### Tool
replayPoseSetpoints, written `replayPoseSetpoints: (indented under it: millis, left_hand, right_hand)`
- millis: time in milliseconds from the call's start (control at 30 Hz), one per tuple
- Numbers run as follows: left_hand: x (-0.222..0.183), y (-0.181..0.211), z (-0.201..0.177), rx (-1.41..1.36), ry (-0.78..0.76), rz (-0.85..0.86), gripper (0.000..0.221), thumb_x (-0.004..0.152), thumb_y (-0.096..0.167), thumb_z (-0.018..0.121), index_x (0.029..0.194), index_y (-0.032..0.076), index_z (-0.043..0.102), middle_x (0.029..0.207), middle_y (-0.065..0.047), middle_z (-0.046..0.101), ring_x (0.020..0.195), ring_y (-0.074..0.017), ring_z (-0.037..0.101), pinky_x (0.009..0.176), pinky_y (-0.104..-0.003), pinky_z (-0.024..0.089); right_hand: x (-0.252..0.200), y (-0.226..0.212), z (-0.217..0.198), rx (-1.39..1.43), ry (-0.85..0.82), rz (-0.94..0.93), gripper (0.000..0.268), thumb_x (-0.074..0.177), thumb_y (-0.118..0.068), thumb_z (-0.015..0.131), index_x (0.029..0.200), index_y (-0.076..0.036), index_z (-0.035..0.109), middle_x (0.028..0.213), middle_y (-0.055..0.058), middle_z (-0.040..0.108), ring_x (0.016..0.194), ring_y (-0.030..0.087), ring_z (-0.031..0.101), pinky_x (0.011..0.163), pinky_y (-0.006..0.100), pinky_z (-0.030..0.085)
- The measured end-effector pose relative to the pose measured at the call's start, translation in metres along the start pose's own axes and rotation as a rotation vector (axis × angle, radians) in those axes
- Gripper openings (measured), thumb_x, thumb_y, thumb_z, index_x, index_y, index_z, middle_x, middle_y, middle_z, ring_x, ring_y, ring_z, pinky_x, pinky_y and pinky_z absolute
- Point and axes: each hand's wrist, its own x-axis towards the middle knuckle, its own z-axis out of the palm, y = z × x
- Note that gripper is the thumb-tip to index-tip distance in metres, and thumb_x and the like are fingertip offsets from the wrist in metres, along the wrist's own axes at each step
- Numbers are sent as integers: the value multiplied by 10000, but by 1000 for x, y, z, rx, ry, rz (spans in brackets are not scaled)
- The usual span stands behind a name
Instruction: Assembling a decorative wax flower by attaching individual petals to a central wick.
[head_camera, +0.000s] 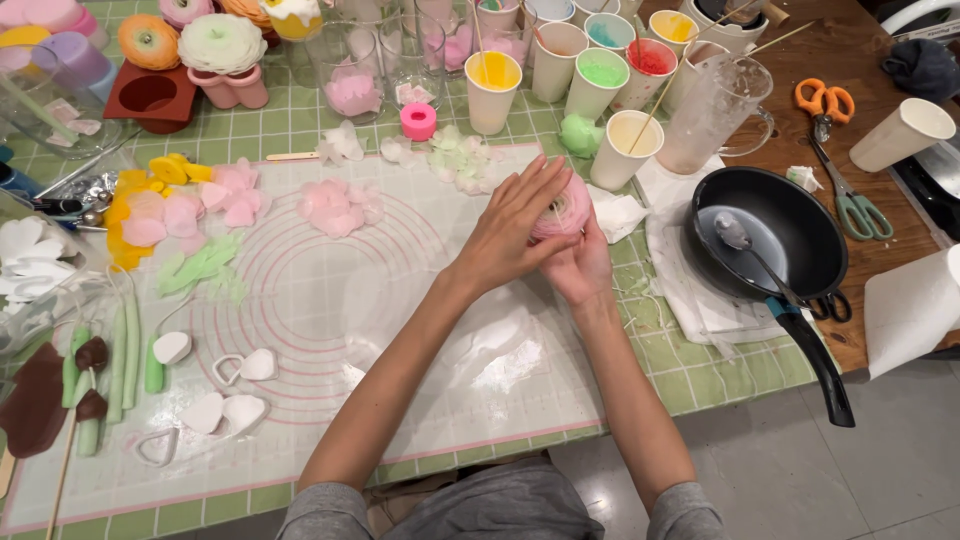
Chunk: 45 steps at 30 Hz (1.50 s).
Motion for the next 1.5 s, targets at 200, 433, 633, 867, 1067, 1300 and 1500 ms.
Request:
replayPoseSetpoints:
  millis: [200, 433, 633, 867, 1067, 1300, 1500]
  left_hand:
    - [2, 6, 1, 16, -29, -12, 929, 876, 361, 813, 1624, 110, 321, 1696, -109, 321, 1602, -313, 241, 1294, -536, 200]
    - [3, 9, -2, 21, -40, -20, 1083, 781, 374, 854, 1633, 127, 233, 1705, -96, 246, 1601, -312, 174, 1283, -568, 162]
    - [3, -3, 1, -43, -58, -45, 1150, 735, 384, 884, 1640, 138, 218, 1718, -112, 208, 1608, -320, 144, 1271, -583, 131]
    - [-2, -25, 11, -124, -10, -165, 1052, 836, 453, 852, 1660, 167, 264, 1745, -129, 196, 1630, -361, 148, 1261, -603, 153]
    - [-5, -26, 14, -108, -60, -180, 1012, 836, 454, 843, 1650, 224, 288, 1741, -158, 166, 1610, -399, 165, 1229, -605, 169]
    - [-6, -27, 19, -165, -33, -158, 1049, 830, 417, 856, 1657, 216, 243, 1735, -184, 160, 1601, -413, 188, 1239, -568, 197]
    - [-7, -25, 20, -176, -47, -199, 1085, 779, 353, 871, 1657, 245, 243, 1743, -180, 155, 1594, -414, 196, 1236, -558, 203]
  right_hand:
    - [2, -1, -8, -35, 45, -44, 485, 1125, -299, 323, 1538, -73, 438, 1563, 143, 482, 1441, 285, 471, 1240, 465, 360]
    - [0, 1, -6, 33, 53, -61, 494, 1111, -281, 315, 1532, -54, 439, 1565, 152, 482, 1443, 296, 468, 1241, 467, 349]
    - [2, -1, -15, 19, 36, -62, 501, 1119, -306, 308, 1547, -82, 440, 1584, 161, 467, 1455, 330, 450, 1247, 535, 307]
    - [-6, 8, 21, 105, 5, -64, 561, 1072, -394, 338, 1550, -112, 418, 1603, 154, 416, 1474, 361, 388, 1242, 660, 222]
    - [-5, 4, 12, 61, -17, -82, 561, 1078, -386, 318, 1562, -118, 408, 1618, 145, 415, 1496, 356, 379, 1251, 650, 210]
    - [-5, 3, 8, 13, -5, -94, 560, 1086, -374, 303, 1573, -114, 398, 1631, 140, 400, 1503, 340, 373, 1256, 645, 208]
    - [-6, 6, 15, 25, -7, -105, 564, 1083, -381, 306, 1570, -110, 396, 1628, 145, 402, 1504, 335, 374, 1248, 653, 212]
